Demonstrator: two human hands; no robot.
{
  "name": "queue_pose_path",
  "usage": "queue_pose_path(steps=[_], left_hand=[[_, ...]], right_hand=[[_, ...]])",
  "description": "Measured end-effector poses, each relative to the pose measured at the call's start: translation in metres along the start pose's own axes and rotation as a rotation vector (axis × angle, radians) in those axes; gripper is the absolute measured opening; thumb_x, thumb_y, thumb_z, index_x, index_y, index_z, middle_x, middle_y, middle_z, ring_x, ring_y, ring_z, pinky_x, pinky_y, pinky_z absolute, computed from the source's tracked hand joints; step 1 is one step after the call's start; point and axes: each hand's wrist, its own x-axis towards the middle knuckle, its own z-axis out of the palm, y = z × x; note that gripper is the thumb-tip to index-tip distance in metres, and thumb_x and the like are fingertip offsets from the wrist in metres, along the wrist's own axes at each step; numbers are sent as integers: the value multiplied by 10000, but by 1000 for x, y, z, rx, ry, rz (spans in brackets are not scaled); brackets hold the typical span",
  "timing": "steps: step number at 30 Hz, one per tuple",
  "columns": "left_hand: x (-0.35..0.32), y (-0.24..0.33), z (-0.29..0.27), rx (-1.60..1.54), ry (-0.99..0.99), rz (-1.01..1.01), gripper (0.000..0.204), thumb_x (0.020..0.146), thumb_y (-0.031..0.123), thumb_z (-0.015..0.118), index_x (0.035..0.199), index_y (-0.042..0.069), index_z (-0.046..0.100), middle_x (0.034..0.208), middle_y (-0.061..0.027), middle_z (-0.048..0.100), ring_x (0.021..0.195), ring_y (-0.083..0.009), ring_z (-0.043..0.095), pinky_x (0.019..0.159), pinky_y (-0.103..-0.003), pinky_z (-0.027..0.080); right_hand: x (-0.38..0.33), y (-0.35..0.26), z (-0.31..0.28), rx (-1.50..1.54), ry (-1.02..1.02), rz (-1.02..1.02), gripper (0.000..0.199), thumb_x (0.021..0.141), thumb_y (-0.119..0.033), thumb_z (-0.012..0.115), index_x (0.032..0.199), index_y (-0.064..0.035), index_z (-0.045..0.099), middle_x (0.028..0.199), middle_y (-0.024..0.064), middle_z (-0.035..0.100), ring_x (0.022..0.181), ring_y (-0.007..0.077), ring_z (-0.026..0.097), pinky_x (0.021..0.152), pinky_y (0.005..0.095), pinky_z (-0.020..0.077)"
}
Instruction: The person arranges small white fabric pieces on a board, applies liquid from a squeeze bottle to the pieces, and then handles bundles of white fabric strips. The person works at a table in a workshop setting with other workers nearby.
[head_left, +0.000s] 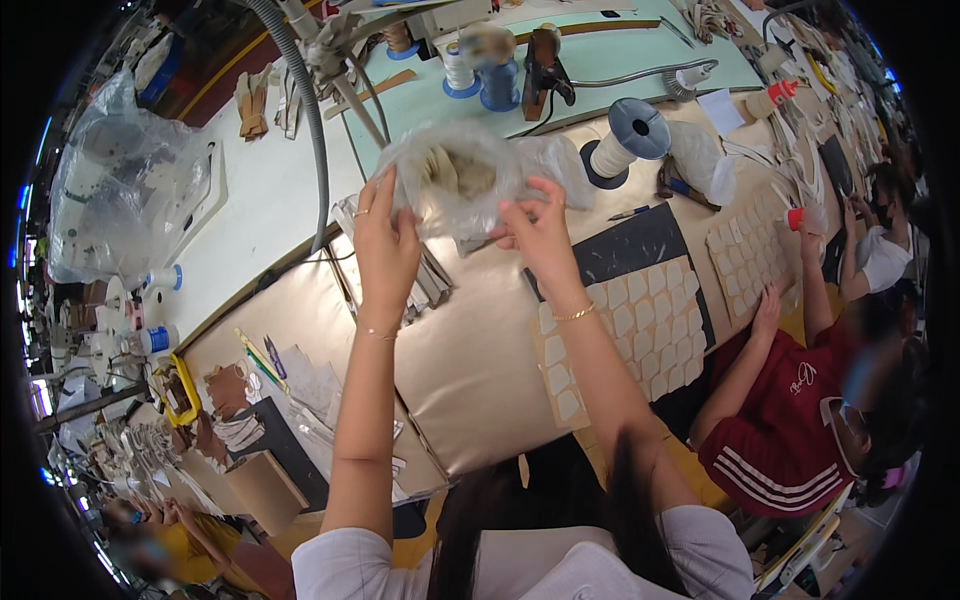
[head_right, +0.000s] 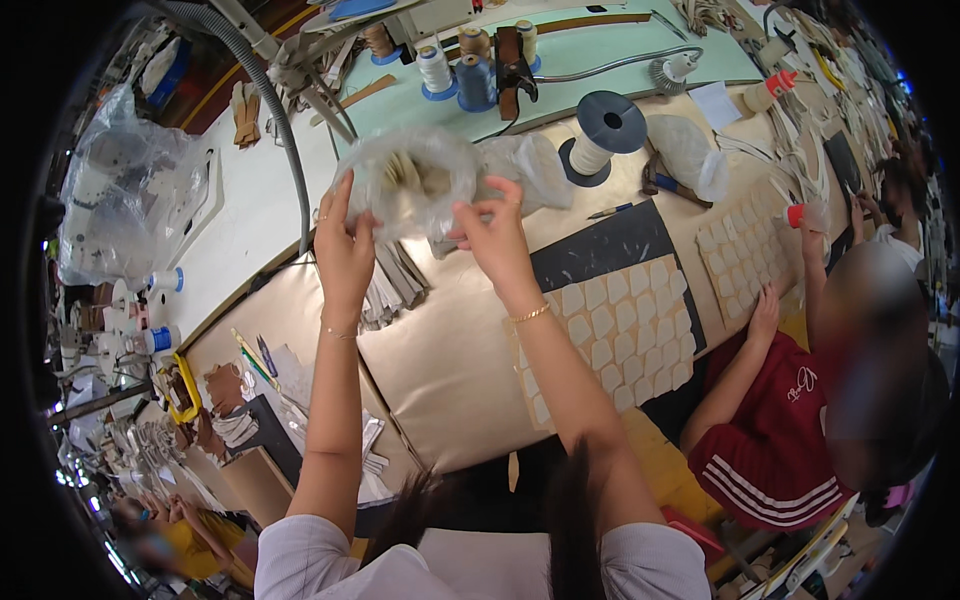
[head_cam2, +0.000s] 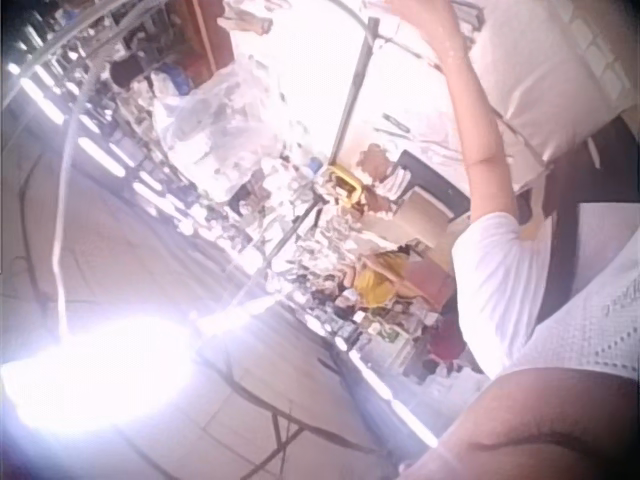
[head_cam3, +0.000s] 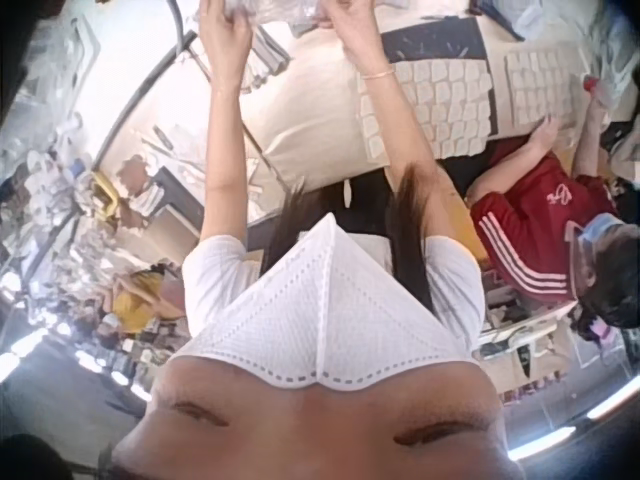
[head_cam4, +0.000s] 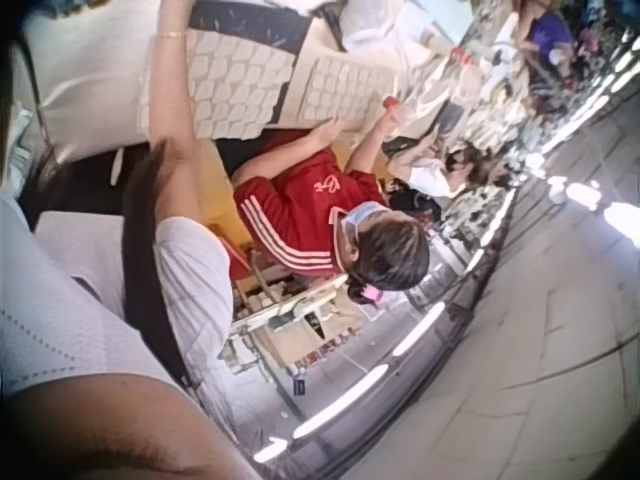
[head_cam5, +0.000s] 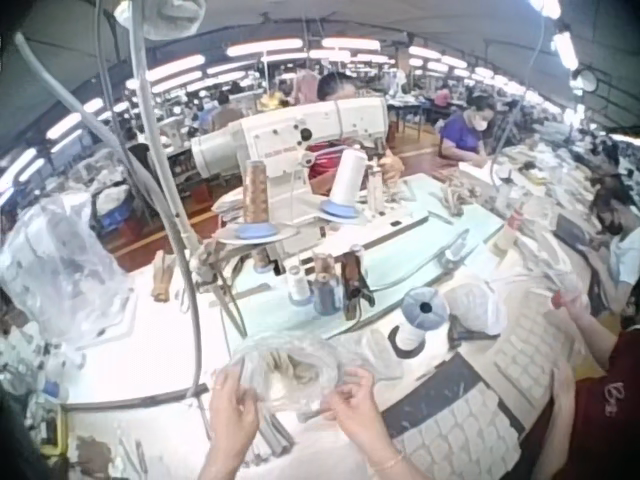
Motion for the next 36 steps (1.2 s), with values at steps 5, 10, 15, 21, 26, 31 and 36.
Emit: queue_pose_path(steps=[5, 10, 15, 21, 26, 31, 36], left_hand=[[-3, -24, -2, 45, -61, 104, 554, 808, -17, 530, 1349, 84, 462, 1124, -120, 592, 678, -195, 562, 633, -288, 459], [12, -10, -6, 64, -100, 98, 468, 807, 7, 547, 1267, 92, 554, 1122, -137, 627, 625, -193, 502, 605, -289, 431], [-11, 8, -7, -68, 1, -62, 390, 852, 32, 541, 1242, 29, 546, 1054, -109, 640, 878, -256, 607, 748, -360, 475], [-44, 8, -23, -1429, 342, -692, 206, 895, 23, 579, 1086, -47, 546, 960, -125, 640, 813, -151, 620, 687, -254, 527], [-100, -4, -45, -1374, -136, -883, 86, 898, 49, 586, 971, 13, 558, 837, -53, 620, 678, -125, 590, 568, -245, 487], [-152, -27, -71, -1732, -203, -1155, 111, 922, 121, 561, 1001, 48, 585, 824, -51, 625, 649, -131, 579, 525, -246, 461], [-194, -52, -75, -1463, -99, -1132, 258, 929, 222, 573, 1123, 55, 540, 860, -60, 629, 650, -136, 569, 571, -260, 479]], right_hand=[[-2, 23, 12, -307, 93, -141, 811, 747, -414, 769, 1271, 23, 329, 1086, 205, 465, 1000, 234, 515, 770, 345, 500], [23, 15, 31, -346, 253, -97, 752, 746, -448, 756, 1231, 15, 416, 1130, 212, 461, 949, 265, 510, 835, 390, 453], [29, 0, 10, -348, 137, -170, 478, 821, -187, 683, 1192, -13, 435, 1023, 143, 541, 859, 236, 565, 786, 346, 476], [-57, -8, -14, 593, -213, 396, 172, 879, 40, 526, 1022, -53, 502, 864, 54, 571, 764, 159, 571, 658, 303, 480], [-102, 2, -55, 695, -452, 555, 143, 944, -130, 494, 806, -95, 508, 618, 5, 482, 532, 108, 458, 544, 255, 390], [-151, 22, -61, 1133, -358, 841, 338, 977, -340, 446, 719, -131, 508, 465, -37, 375, 423, 111, 402, 527, 256, 391], [-205, 29, -25, 390, -17, 671, 300, 950, -379, 509, 966, -79, 521, 722, 24, 528, 584, 133, 514, 609, 264, 496]])
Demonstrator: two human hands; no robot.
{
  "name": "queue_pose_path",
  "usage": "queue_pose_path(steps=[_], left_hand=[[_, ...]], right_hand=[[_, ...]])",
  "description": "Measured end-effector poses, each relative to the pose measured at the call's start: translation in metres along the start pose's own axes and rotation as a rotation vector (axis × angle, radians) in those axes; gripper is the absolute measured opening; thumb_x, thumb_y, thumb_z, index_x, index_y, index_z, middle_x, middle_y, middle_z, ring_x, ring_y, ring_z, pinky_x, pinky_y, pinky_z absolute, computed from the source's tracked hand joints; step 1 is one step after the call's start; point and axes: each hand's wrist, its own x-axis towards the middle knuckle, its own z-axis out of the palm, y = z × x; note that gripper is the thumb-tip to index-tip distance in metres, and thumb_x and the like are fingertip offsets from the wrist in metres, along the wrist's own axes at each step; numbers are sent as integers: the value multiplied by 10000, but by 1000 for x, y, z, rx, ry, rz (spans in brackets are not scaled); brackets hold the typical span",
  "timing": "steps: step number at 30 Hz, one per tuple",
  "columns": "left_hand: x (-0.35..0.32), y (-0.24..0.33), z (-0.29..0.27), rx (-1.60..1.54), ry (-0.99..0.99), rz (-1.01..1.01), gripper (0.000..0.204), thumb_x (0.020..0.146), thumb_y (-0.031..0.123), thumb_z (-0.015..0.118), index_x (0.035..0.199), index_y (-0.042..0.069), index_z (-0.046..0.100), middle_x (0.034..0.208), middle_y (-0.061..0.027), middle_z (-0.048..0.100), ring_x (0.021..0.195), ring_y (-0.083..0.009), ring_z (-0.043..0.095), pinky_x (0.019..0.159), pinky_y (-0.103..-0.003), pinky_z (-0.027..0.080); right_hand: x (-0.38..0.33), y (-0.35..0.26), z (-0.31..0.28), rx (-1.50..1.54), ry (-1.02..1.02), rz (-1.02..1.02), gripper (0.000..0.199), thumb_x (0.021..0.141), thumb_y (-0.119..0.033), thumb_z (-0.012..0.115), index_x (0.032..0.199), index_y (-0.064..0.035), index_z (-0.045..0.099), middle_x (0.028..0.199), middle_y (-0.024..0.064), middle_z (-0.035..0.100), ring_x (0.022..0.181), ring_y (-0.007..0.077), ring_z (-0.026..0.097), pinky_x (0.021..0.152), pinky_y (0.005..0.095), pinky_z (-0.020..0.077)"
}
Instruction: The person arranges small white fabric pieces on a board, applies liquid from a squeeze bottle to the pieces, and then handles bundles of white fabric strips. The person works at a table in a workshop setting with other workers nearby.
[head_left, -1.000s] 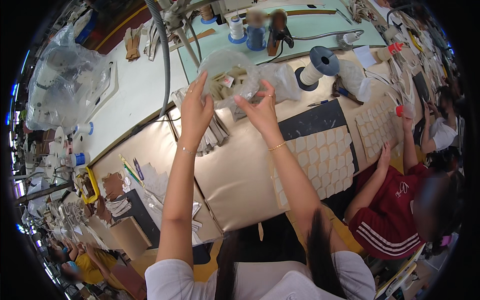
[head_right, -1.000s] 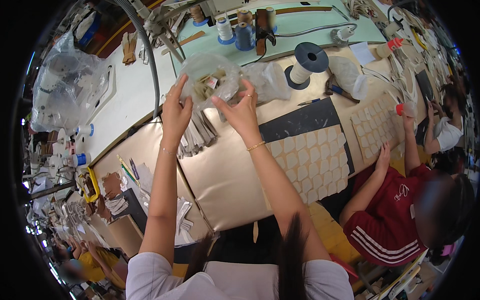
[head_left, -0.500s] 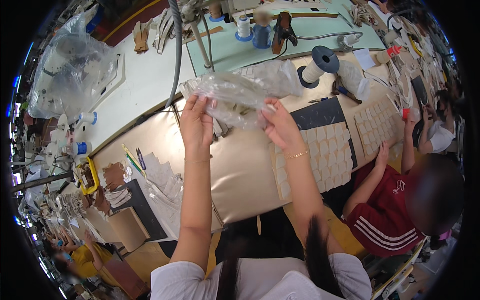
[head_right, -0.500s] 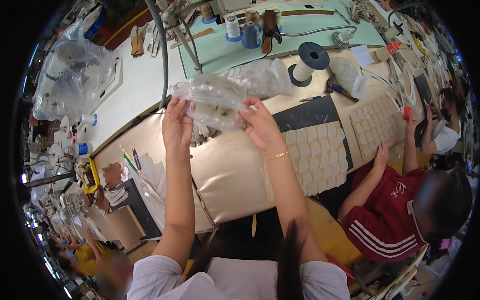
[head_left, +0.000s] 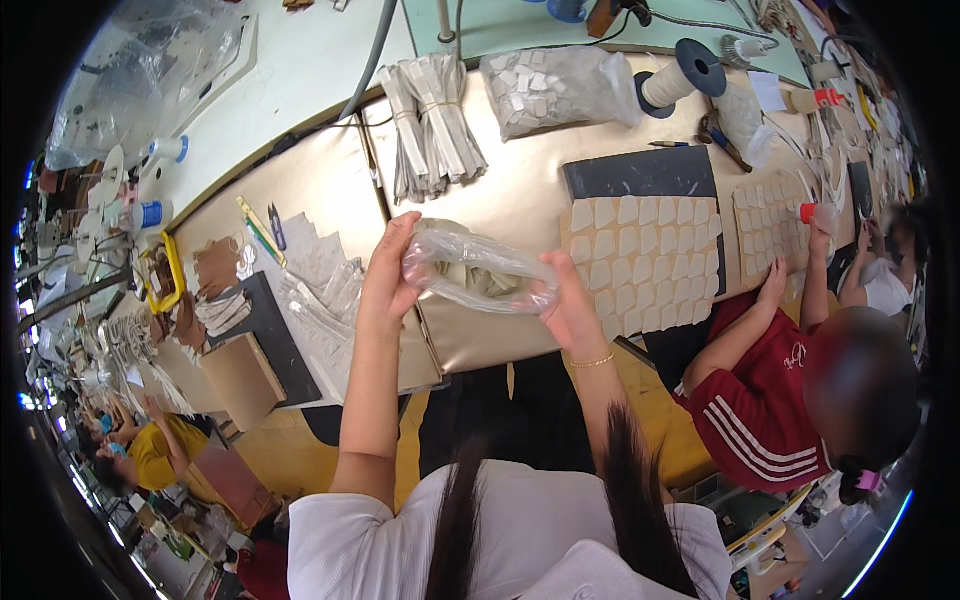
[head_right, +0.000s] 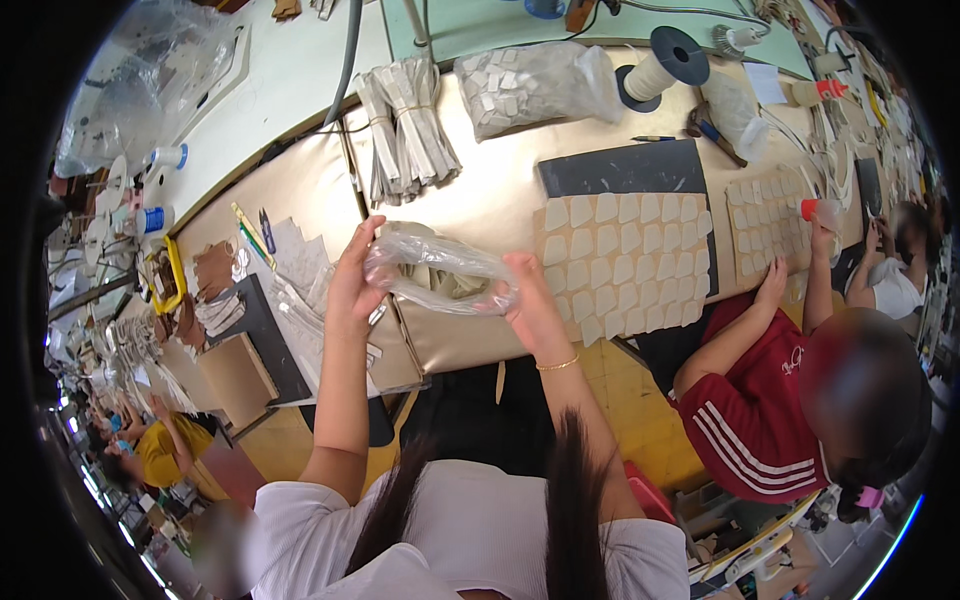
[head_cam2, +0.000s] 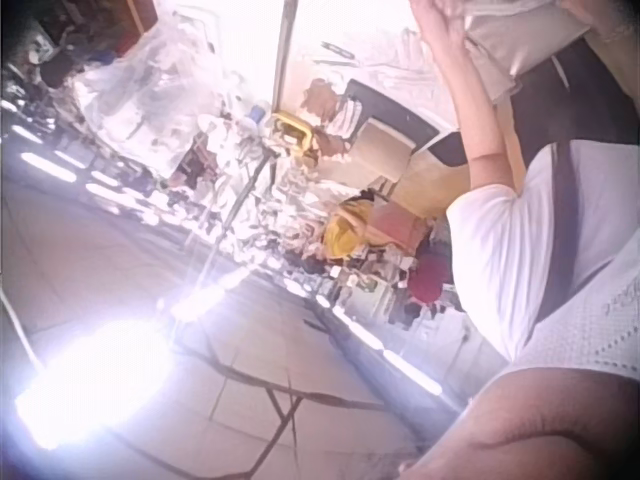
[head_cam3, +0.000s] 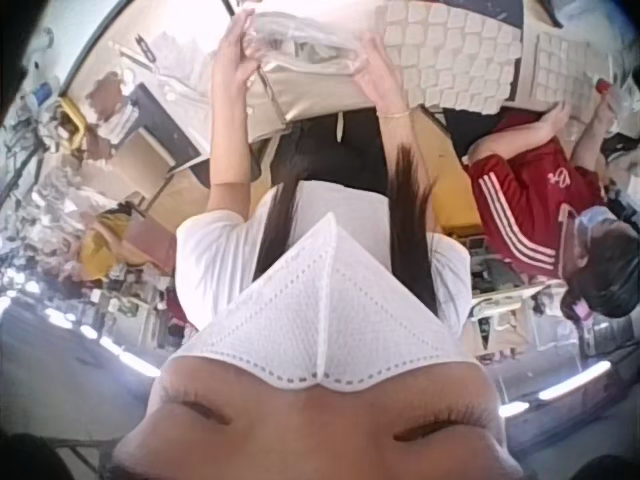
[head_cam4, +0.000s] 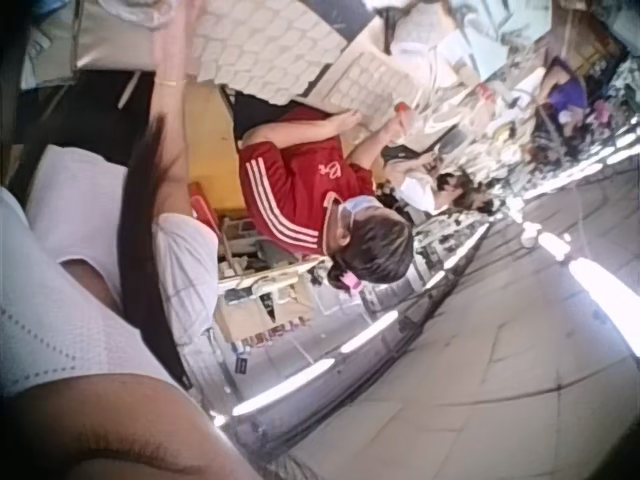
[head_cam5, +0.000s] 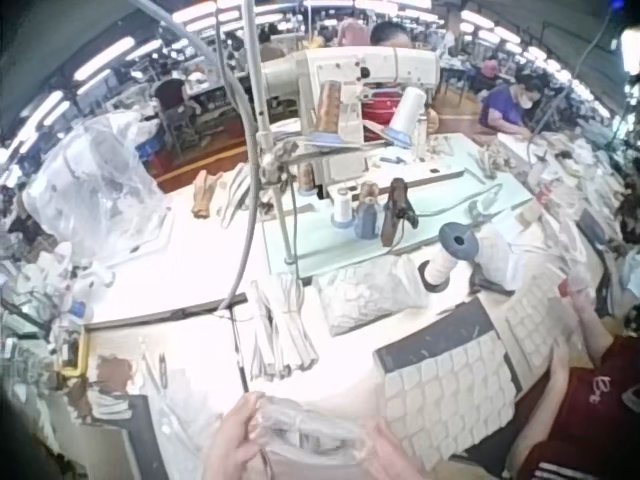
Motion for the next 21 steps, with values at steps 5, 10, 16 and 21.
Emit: queue_pose_path(steps=[5, 10, 16, 21], left_hand=[[-7, -27, -27, 1255, 197, 377, 457, 761, 149, 754, 1082, -8, 468, 1135, -161, 473, 882, -241, 543, 741, -357, 487], [-14, -36, -18, 1561, 224, 827, 283, 756, -7, 651, 1011, 19, 532, 1228, -206, 422, 1023, -326, 508, 840, -385, 458], [-21, -28, -13, 1933, 368, 915, 269, 752, -103, 533, 964, 16, 647, 1225, -239, 478, 875, -375, 547, 788, -415, 463], [-21, -37, -22, 1144, 335, 553, 238, 807, -85, 499, 996, -33, 635, 1055, -182, 574, 757, -233, 566, 714, -322, 471]], right_hand=[[8, 49, -9, -1119, 165, -701, 517, 850, -344, 687, 1119, 22, 439, 997, 158, 542, 842, 212, 576, 736, 317, 512], [26, 44, 6, -1110, 240, -585, 423, 865, -220, 662, 1120, 25, 430, 1027, 208, 546, 843, 288, 598, 709, 356, 484], [14, 38, 5, -1095, 230, -521, 257, 878, -61, 595, 1107, -16, 488, 899, 177, 603, 696, 291, 611, 640, 369, 473], [13, 54, -26, -1240, 250, -770, 243, 891, -38, 572, 1125, -19, 508, 863, 119, 629, 682, 205, 611, 612, 319, 470]])
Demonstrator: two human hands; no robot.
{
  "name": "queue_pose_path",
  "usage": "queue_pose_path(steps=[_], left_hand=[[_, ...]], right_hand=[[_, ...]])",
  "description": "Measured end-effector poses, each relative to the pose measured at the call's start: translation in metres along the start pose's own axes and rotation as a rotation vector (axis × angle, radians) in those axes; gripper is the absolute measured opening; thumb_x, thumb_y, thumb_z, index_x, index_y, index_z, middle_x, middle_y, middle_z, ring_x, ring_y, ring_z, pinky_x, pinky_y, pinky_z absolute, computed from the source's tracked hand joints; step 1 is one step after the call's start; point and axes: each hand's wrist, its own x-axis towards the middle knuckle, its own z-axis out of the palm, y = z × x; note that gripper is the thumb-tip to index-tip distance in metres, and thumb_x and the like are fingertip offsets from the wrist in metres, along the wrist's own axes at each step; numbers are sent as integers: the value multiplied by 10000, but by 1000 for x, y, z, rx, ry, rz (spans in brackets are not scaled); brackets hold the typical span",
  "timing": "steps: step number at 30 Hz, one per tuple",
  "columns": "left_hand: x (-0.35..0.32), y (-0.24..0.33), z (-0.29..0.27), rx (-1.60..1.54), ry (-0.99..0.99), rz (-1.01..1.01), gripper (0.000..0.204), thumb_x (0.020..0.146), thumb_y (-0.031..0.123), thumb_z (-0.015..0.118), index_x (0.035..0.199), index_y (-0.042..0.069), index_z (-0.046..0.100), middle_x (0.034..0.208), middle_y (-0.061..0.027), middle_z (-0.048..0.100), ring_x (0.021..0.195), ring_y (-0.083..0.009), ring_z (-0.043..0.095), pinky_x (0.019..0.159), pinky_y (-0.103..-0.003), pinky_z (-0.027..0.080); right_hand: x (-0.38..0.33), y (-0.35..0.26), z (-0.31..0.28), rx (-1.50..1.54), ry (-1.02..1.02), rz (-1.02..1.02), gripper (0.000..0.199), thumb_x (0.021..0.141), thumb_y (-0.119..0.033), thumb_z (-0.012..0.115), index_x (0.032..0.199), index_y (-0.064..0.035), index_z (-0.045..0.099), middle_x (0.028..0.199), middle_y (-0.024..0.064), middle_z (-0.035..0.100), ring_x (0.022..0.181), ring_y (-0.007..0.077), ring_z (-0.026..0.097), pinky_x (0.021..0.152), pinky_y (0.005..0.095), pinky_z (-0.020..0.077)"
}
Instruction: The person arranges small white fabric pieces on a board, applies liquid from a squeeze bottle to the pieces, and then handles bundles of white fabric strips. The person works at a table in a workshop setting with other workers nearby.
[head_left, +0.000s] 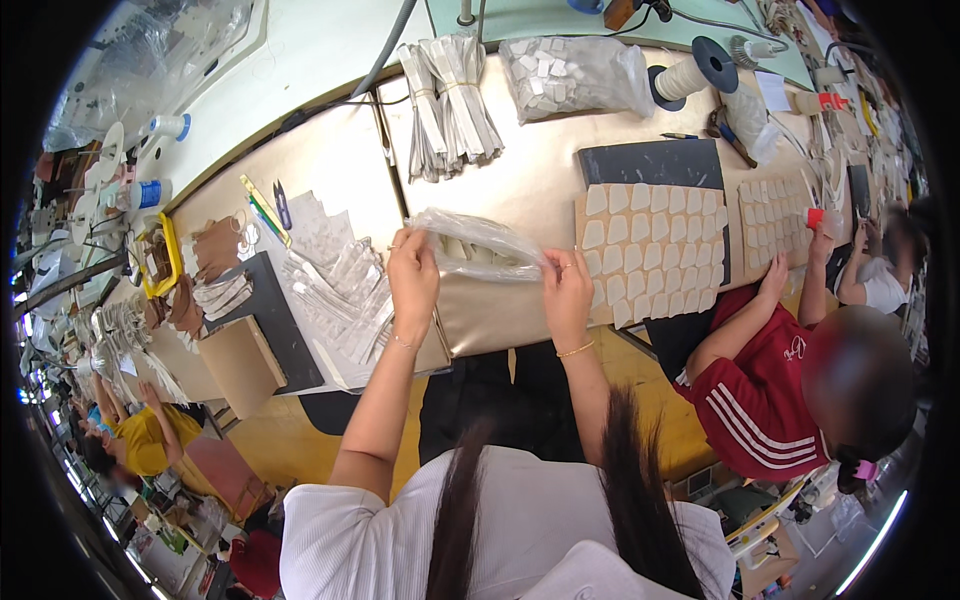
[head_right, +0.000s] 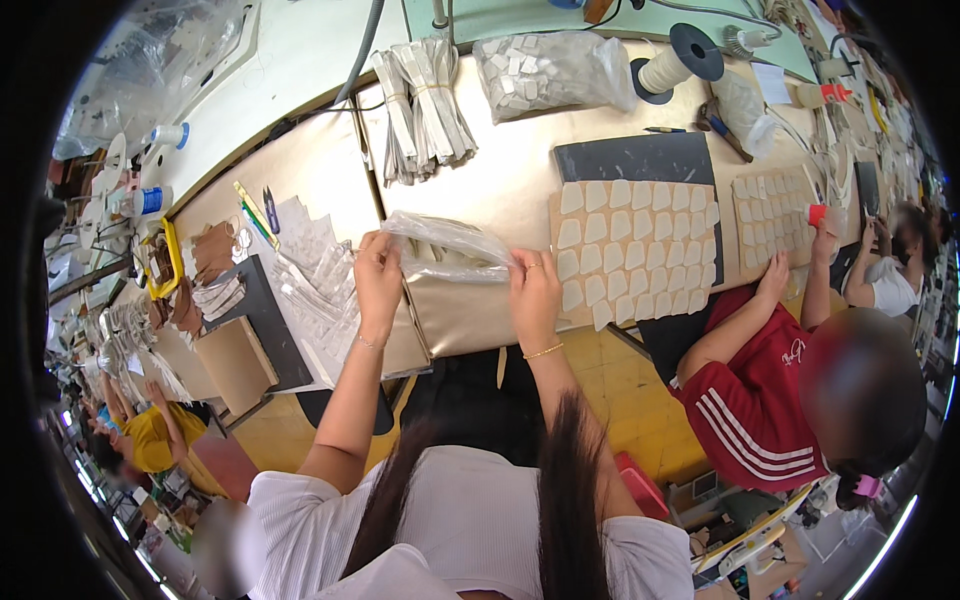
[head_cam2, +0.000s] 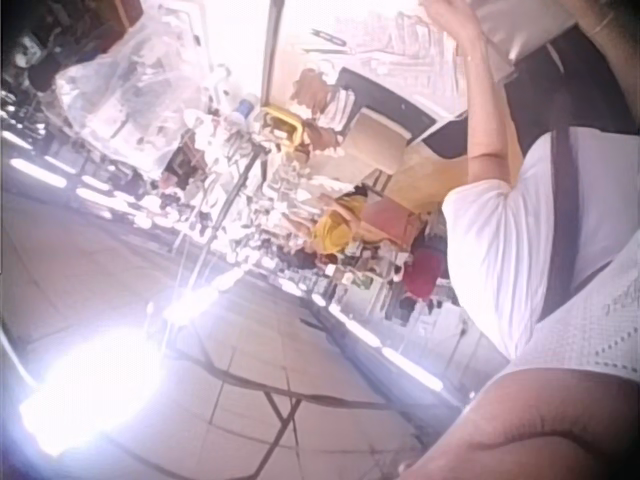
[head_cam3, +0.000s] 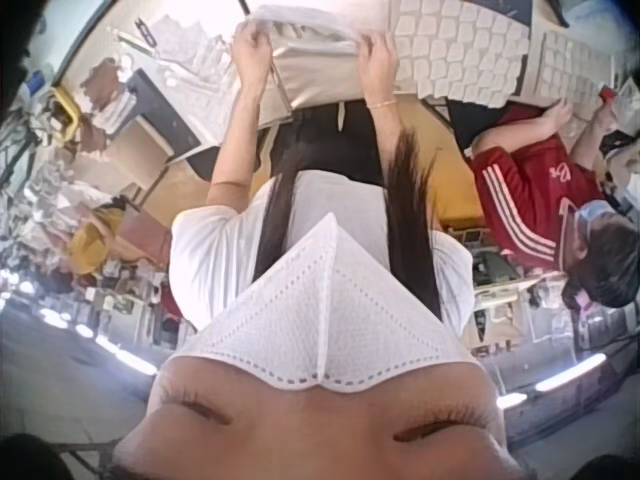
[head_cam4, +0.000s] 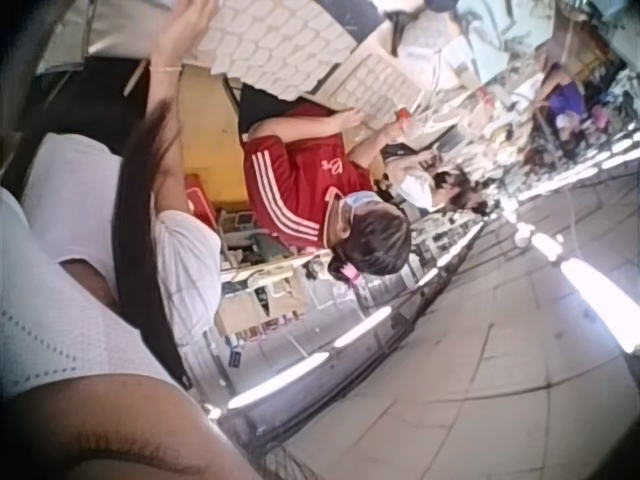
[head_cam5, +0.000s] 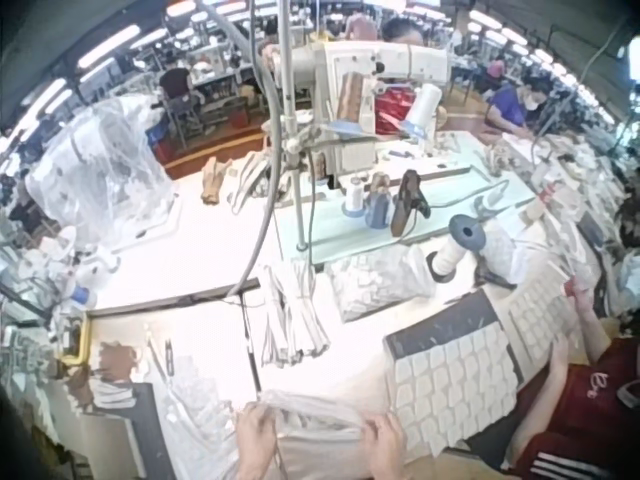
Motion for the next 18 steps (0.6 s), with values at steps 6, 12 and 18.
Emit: queue_pose_path(steps=[6, 12, 18], left_hand=[[6, -6, -9, -1066, -193, -667, 96, 837, -32, 525, 892, -38, 603, 915, -85, 620, 759, -153, 576, 655, -272, 479], [29, -38, -27, -1046, -426, -724, 122, 911, 118, 565, 925, 6, 613, 756, -45, 623, 649, -137, 565, 618, -260, 473], [33, -37, -13, -1497, -373, -633, 123, 939, 205, 567, 959, 92, 611, 783, -14, 618, 607, -109, 483, 606, -231, 410]], right_hand=[[11, -13, 10, 1316, 50, 812, 73, 935, -53, 517, 971, -43, 580, 825, 24, 601, 651, 123, 567, 620, 253, 486], [10, 8, 14, 1500, -255, 936, 143, 943, -155, 515, 814, -100, 547, 585, -21, 503, 506, 97, 454, 531, 238, 402], [-4, 19, 29, 1791, -387, 904, 282, 959, -263, 487, 715, -122, 498, 509, -31, 394, 484, 100, 392, 472, 255, 335]])
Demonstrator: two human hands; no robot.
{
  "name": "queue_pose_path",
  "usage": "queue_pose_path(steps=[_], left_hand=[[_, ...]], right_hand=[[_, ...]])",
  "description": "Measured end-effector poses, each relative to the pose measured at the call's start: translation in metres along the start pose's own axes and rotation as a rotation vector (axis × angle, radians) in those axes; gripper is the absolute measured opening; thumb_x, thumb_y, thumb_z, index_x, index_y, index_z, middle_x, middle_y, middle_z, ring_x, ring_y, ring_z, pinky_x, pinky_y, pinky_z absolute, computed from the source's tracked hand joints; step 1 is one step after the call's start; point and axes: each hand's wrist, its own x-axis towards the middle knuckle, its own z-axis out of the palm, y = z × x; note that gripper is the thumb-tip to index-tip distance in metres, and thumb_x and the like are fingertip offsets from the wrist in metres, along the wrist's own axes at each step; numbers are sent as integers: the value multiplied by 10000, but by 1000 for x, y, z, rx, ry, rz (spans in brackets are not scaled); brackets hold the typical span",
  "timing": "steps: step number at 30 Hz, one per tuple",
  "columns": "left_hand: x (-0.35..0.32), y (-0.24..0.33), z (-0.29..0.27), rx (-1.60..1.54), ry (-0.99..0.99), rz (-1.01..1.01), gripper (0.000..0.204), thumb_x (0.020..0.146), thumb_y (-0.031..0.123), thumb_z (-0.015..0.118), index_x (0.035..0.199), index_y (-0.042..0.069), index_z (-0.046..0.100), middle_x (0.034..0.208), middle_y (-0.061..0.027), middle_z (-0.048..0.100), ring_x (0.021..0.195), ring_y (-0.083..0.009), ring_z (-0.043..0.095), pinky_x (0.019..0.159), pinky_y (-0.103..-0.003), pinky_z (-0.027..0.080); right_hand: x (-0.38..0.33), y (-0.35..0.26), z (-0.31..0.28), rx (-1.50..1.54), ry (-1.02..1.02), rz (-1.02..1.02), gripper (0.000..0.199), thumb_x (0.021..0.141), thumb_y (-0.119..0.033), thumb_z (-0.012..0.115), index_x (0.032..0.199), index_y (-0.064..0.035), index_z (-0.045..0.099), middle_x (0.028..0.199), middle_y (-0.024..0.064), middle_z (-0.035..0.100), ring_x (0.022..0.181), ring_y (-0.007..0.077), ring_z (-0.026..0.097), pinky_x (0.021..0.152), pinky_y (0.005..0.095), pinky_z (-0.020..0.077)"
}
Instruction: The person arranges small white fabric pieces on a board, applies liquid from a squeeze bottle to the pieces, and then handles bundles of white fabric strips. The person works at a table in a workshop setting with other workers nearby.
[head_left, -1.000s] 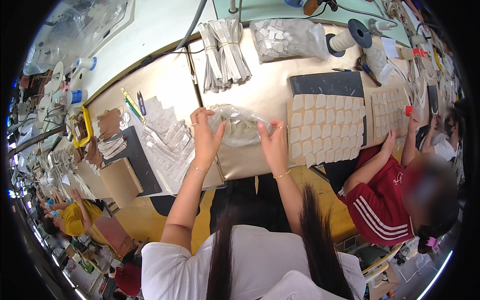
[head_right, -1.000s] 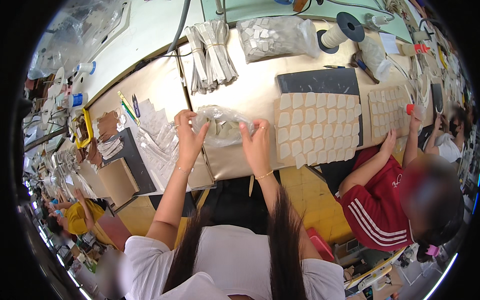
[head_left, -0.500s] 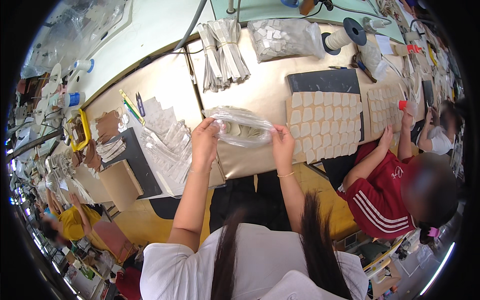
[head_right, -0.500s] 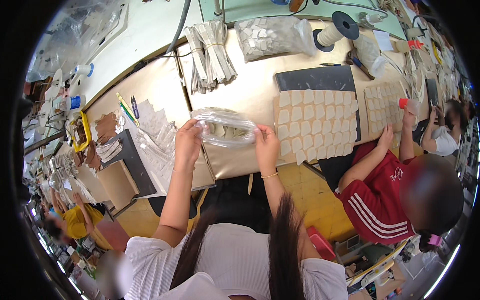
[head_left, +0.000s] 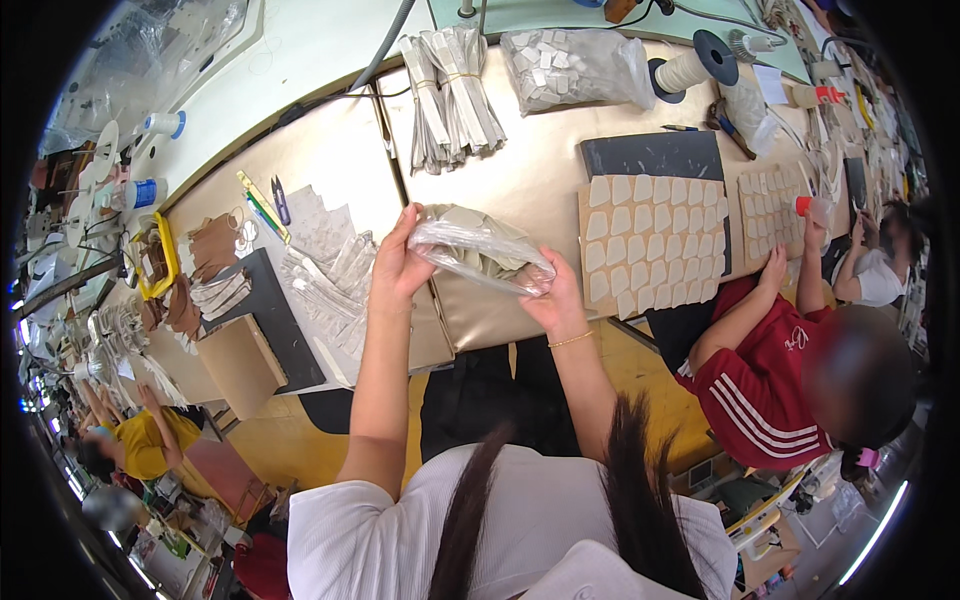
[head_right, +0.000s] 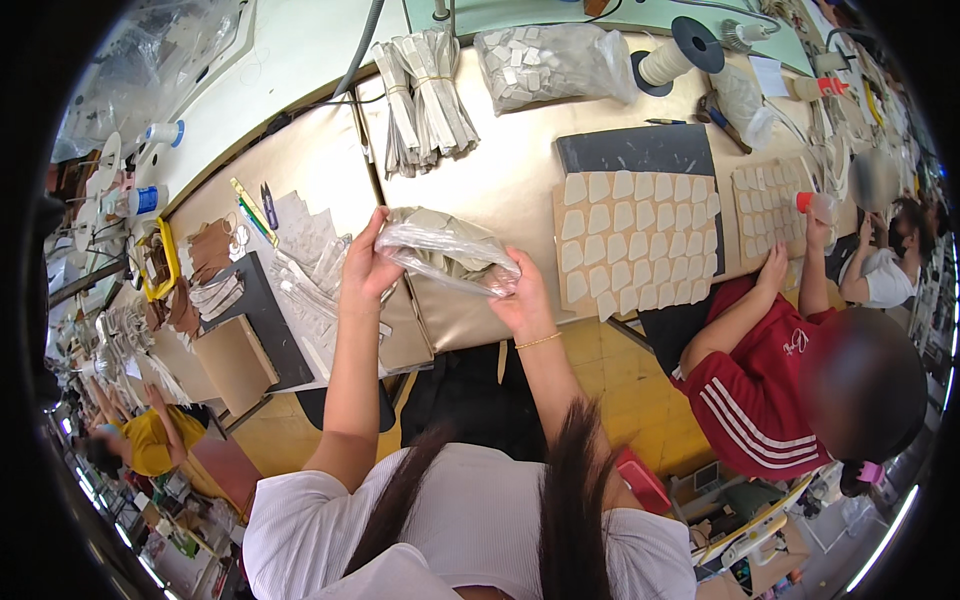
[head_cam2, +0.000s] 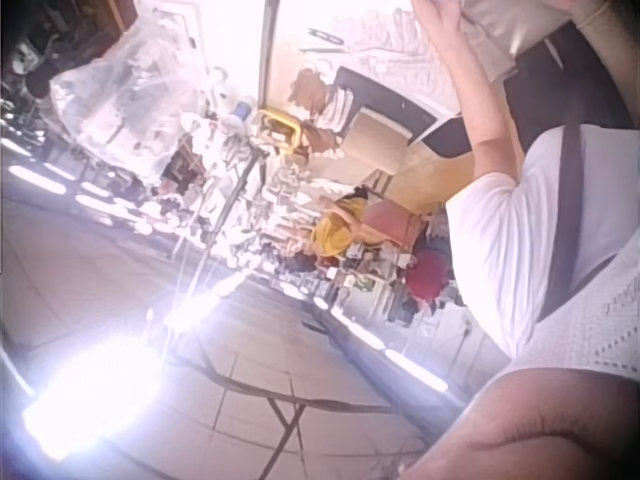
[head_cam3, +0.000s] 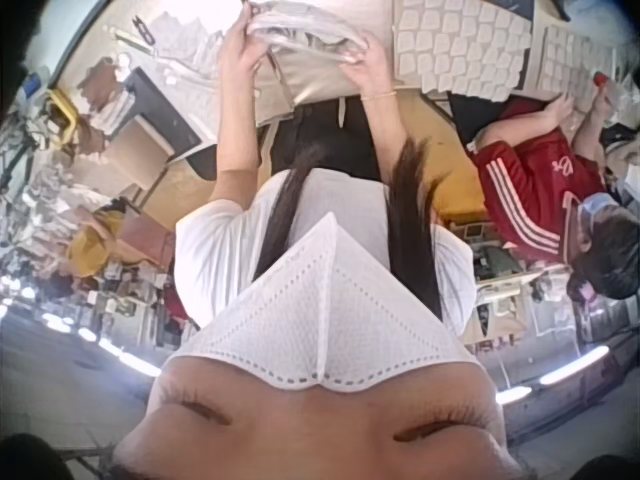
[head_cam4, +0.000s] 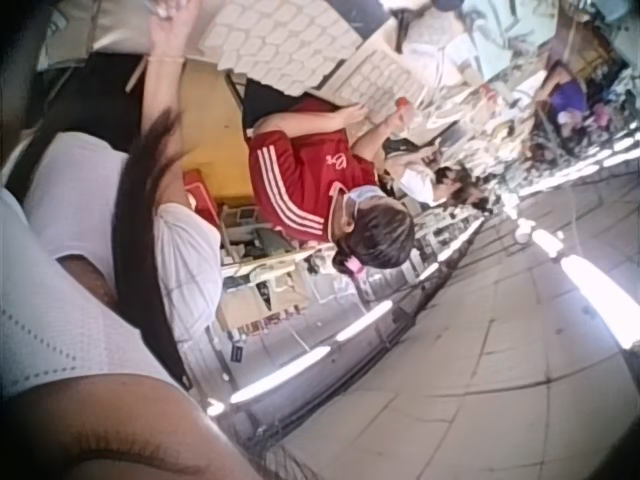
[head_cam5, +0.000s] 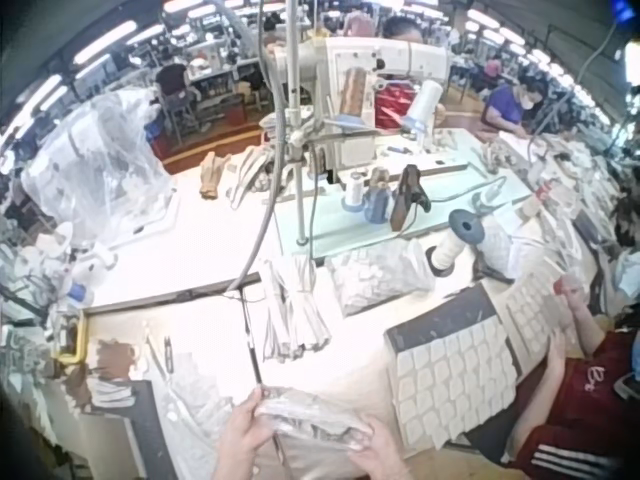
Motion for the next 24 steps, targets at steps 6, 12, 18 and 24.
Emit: queue_pose_path(steps=[6, 12, 18, 24], left_hand=[[8, -4, 3, 1258, 168, 357, 486, 837, 225, 709, 1225, 57, 468, 1050, -104, 566, 852, -143, 513, 739, -261, 433], [-4, -18, 20, 1510, 238, 385, 636, 755, 104, 707, 1315, 24, 417, 1286, -178, 460, 1170, -323, 459, 979, -399, 385], [-2, -15, 81, 1765, 276, 797, 519, 796, 47, 620, 1285, 35, 448, 1209, -168, 495, 1084, -303, 491, 975, -386, 374], [91, -56, 179, 1621, -117, 794, 333, 846, 115, 638, 1169, 59, 581, 1136, -96, 540, 952, -184, 551, 749, -287, 465]], right_hand=[[-25, 7, 26, -960, 408, -184, 335, 957, -331, 508, 969, -10, 601, 882, 87, 592, 802, 185, 580, 704, 295, 474], [-40, -44, 64, -1658, 367, -654, 390, 945, -312, 540, 1141, 23, 574, 1090, 136, 560, 928, 237, 579, 818, 325, 468], [46, -176, 80, -1377, 417, -631, 381, 967, -291, 494, 1228, -17, 540, 1151, 96, 575, 978, 186, 587, 801, 311, 499], [163, -308, 51, -1216, 869, -792, 604, 882, -318, 545, 1319, 62, 375, 1106, 256, 578, 936, 295, 628, 801, 351, 503]])
